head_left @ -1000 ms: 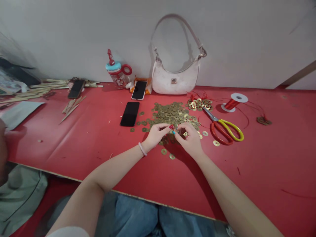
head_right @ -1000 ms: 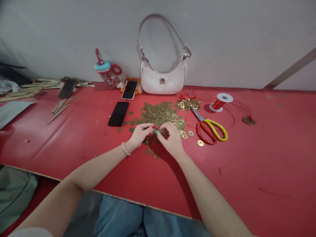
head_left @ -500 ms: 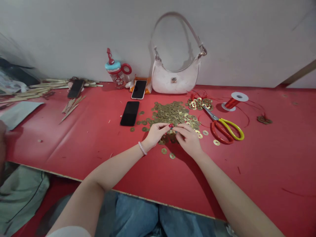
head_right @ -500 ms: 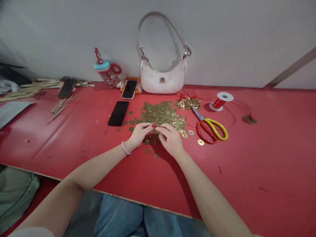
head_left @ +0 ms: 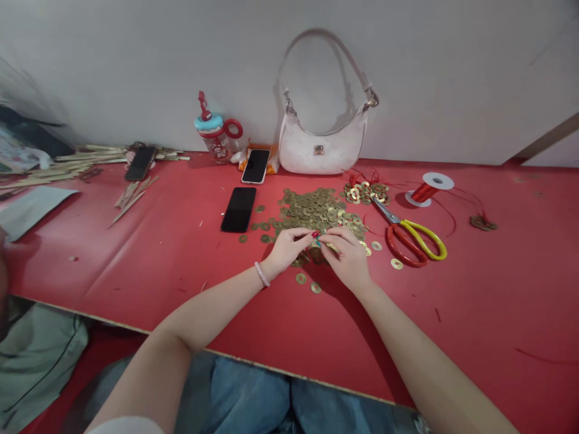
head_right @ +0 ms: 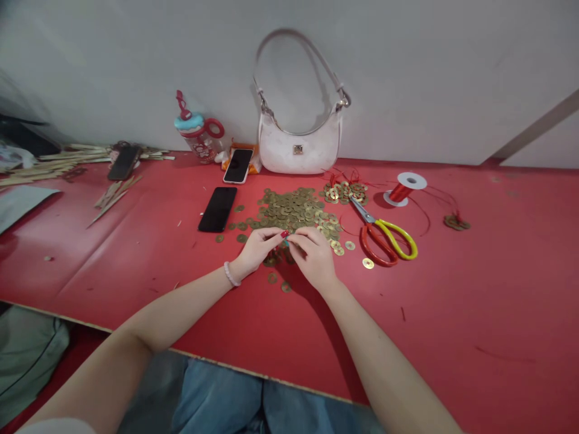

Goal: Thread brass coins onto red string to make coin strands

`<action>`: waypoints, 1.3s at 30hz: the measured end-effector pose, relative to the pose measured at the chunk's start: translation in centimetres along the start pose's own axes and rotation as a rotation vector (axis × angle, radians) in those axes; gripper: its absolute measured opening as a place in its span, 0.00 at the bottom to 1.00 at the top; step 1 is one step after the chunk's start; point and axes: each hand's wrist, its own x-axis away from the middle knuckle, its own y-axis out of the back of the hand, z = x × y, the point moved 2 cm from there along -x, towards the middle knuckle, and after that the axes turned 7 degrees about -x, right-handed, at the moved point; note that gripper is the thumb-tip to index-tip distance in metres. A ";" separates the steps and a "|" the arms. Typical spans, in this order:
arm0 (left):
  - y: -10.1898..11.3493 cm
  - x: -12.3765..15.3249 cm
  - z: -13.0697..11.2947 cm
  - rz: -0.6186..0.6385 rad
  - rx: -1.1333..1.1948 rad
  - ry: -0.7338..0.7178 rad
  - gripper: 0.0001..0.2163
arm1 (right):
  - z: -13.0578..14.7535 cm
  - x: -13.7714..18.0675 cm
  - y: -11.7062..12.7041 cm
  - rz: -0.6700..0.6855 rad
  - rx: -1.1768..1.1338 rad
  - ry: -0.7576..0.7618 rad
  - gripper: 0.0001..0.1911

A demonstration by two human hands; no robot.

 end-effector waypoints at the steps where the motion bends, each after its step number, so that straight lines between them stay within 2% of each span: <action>1: 0.0 0.0 0.1 0.007 -0.020 0.000 0.14 | 0.1 0.0 0.0 -0.006 -0.009 -0.014 0.06; 4: 0.0 0.1 0.2 0.026 -0.073 -0.013 0.14 | 0.1 -0.2 0.1 -0.028 -0.041 -0.085 0.05; 9: 0.1 0.1 0.2 0.053 -0.142 -0.113 0.12 | -0.1 -0.2 0.1 -0.014 -0.134 -0.213 0.04; 16: 0.1 0.2 0.0 0.080 -0.167 -0.213 0.11 | 0.0 -0.2 0.1 0.003 -0.164 -0.300 0.06; 25: 0.1 0.4 -0.4 0.048 -0.180 -0.292 0.09 | -0.5 -0.2 -0.1 -0.040 -0.309 -0.437 0.07; 39: 0.0 0.5 -0.6 0.016 -0.268 -0.302 0.09 | -0.5 -0.2 0.0 -0.051 -0.313 -0.434 0.04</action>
